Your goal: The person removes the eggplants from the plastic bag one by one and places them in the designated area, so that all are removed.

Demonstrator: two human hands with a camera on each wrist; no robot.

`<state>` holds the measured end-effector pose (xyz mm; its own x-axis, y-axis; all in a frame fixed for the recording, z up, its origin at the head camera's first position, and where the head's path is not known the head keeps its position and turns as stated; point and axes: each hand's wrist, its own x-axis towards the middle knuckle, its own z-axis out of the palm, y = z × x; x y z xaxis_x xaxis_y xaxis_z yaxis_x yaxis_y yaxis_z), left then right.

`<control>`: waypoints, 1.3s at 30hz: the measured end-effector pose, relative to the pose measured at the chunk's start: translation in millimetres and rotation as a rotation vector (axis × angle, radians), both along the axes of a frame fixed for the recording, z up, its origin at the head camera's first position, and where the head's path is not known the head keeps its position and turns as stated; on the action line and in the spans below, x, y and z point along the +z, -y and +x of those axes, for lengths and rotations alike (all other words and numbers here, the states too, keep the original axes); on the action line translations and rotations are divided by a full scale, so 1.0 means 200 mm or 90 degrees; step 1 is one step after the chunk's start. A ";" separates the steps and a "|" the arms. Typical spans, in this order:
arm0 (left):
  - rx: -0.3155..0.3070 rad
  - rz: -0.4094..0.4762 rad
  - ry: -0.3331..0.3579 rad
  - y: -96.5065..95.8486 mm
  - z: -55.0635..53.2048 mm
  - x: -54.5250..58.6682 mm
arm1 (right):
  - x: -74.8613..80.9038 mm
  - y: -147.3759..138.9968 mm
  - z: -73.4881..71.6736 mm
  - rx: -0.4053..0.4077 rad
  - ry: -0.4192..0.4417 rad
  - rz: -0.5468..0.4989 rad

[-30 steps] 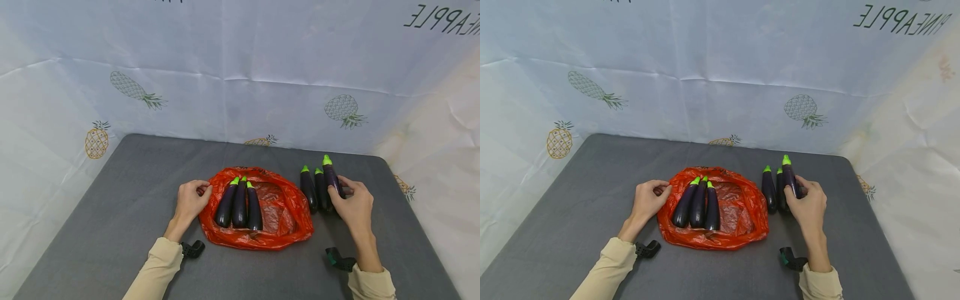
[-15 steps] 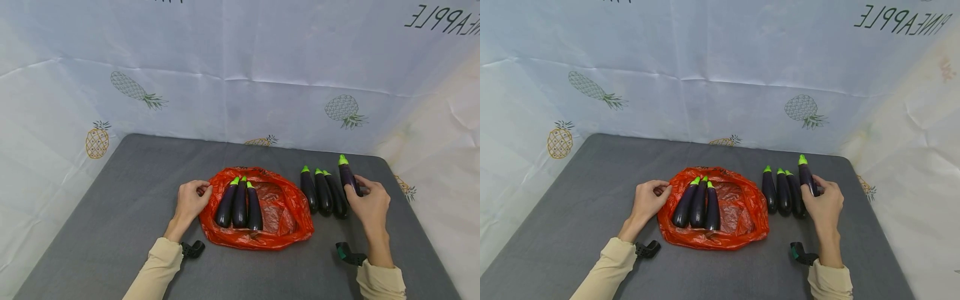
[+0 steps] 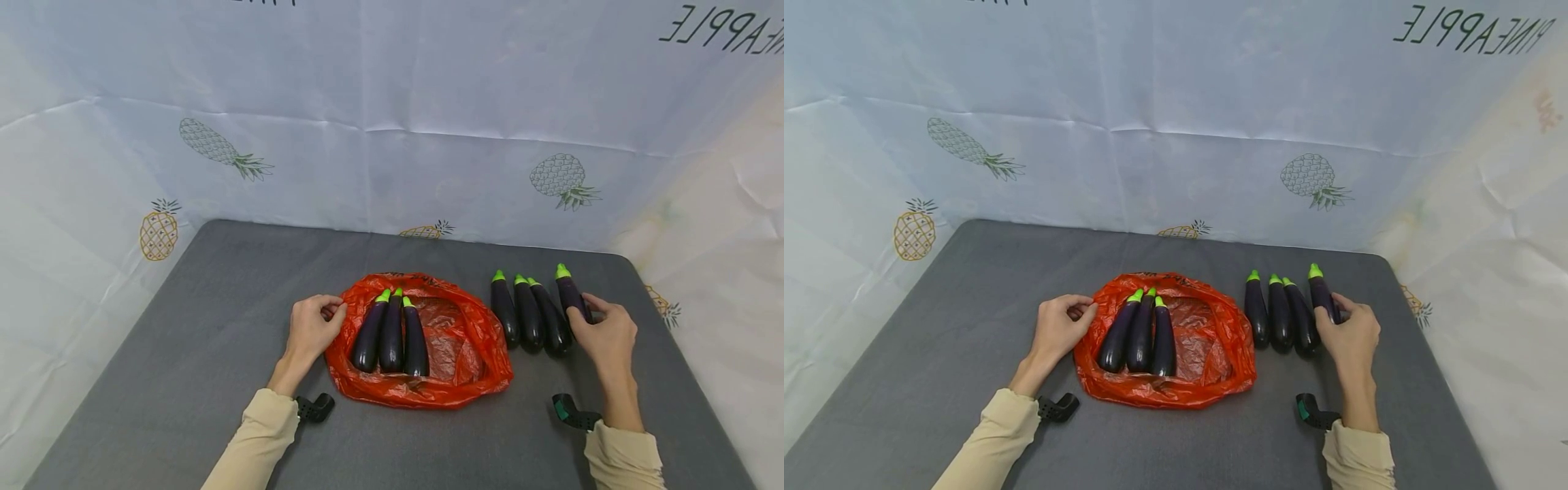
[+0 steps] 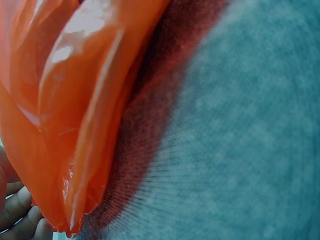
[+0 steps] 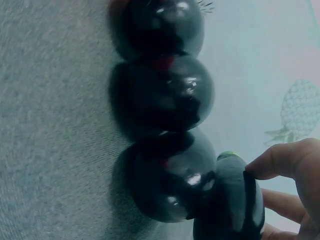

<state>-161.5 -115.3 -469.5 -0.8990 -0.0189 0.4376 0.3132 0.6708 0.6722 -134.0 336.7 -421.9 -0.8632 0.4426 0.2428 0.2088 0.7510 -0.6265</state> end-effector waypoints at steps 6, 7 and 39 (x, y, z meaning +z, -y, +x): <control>0.001 -0.002 0.001 0.00 0.00 0.00 | -0.03 -0.02 -0.01 -0.008 0.023 -0.013; 0.001 -0.003 0.001 0.00 0.00 0.00 | -0.03 -0.02 -0.01 -0.009 0.028 -0.016; 0.002 0.000 0.009 0.00 0.00 0.00 | -0.13 -0.06 -0.01 -0.020 0.069 -0.024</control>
<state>-162.4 -114.9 -470.4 -0.9051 -0.0217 0.4247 0.3015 0.6715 0.6769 -137.0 349.1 -447.5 -0.8691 0.4771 0.1307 0.3002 0.7188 -0.6271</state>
